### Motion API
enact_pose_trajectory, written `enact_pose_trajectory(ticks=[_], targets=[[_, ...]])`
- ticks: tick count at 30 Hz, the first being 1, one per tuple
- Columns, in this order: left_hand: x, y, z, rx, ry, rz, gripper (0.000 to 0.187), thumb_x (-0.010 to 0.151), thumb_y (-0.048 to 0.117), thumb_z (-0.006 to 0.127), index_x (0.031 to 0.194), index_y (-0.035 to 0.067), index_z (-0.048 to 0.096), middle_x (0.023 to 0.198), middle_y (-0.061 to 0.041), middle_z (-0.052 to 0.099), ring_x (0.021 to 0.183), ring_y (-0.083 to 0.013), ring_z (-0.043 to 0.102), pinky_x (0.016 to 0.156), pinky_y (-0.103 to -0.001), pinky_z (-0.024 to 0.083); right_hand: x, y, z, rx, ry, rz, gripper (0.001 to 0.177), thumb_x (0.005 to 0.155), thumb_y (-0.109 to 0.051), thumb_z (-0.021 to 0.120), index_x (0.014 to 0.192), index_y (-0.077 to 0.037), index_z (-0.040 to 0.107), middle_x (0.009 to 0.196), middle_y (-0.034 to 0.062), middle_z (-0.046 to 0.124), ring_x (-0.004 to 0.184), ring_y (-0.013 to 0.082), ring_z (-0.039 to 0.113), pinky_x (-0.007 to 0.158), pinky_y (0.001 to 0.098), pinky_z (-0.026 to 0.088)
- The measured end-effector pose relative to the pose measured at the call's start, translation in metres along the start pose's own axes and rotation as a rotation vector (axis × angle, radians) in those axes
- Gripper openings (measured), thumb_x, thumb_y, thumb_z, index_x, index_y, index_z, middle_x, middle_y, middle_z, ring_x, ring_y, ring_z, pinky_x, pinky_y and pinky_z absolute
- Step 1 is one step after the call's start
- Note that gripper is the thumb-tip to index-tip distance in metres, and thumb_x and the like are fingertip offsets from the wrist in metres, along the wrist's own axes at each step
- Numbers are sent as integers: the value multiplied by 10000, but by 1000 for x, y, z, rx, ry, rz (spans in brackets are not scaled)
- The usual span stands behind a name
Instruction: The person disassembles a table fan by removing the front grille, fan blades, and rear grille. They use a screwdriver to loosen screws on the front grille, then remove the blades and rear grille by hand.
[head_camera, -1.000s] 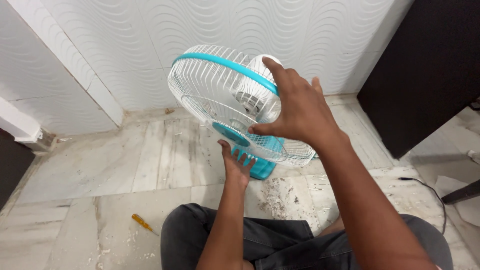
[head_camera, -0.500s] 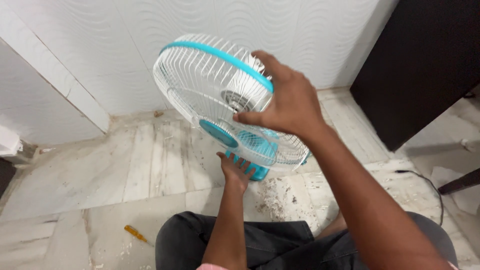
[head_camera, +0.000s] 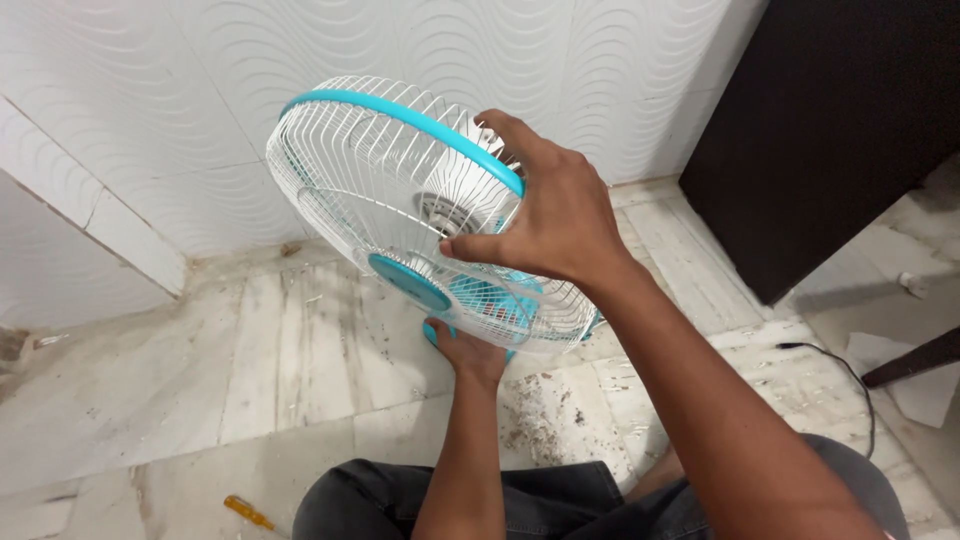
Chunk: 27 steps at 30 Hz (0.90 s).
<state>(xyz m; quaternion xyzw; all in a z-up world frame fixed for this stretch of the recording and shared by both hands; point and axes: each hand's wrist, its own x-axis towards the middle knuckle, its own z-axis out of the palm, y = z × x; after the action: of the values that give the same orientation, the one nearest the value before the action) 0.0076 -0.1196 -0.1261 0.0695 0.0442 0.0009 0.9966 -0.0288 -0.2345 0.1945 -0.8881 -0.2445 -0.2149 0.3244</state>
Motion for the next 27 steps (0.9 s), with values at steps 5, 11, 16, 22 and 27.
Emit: enact_pose_trajectory(ticks=[5,11,16,22,27], targets=[[-11,12,17,70,189,61,948,895,823,149,1580,195,339,1604,-88,406,1411,-338,427,1151,-537,341,-10,7,-9,71,79,2,1132,526,-558,907,1447,-17,531,1132,253,734,1041,377,749,922,432,599],[-21,41,12,162,72,196,965,906,806,193,1583,133,337,1565,-147,442,1356,-341,496,1110,-478,434,-27,9,-20,198,158,-9,1084,581,-501,956,1425,35,535,1170,260,722,1060,342,757,932,417,609],[-34,92,20,416,219,232,944,892,793,323,1553,120,359,1563,-154,447,1366,-350,493,1097,-506,431,-42,17,-28,474,249,90,1006,646,-428,927,1437,44,524,1128,206,700,1029,299,753,900,420,645],[-49,145,54,560,184,268,898,916,681,536,1508,36,334,1475,-267,504,1317,-395,575,1076,-542,500,-60,44,-20,854,358,467,912,696,-341,853,1455,5,482,1087,187,669,935,255,734,766,426,635],[-65,160,79,799,145,301,835,898,631,579,1451,17,455,1315,-210,604,1178,-355,642,922,-527,579,-78,67,-3,978,373,586,875,725,-359,795,1454,-22,449,1148,189,663,964,301,742,806,456,628]])
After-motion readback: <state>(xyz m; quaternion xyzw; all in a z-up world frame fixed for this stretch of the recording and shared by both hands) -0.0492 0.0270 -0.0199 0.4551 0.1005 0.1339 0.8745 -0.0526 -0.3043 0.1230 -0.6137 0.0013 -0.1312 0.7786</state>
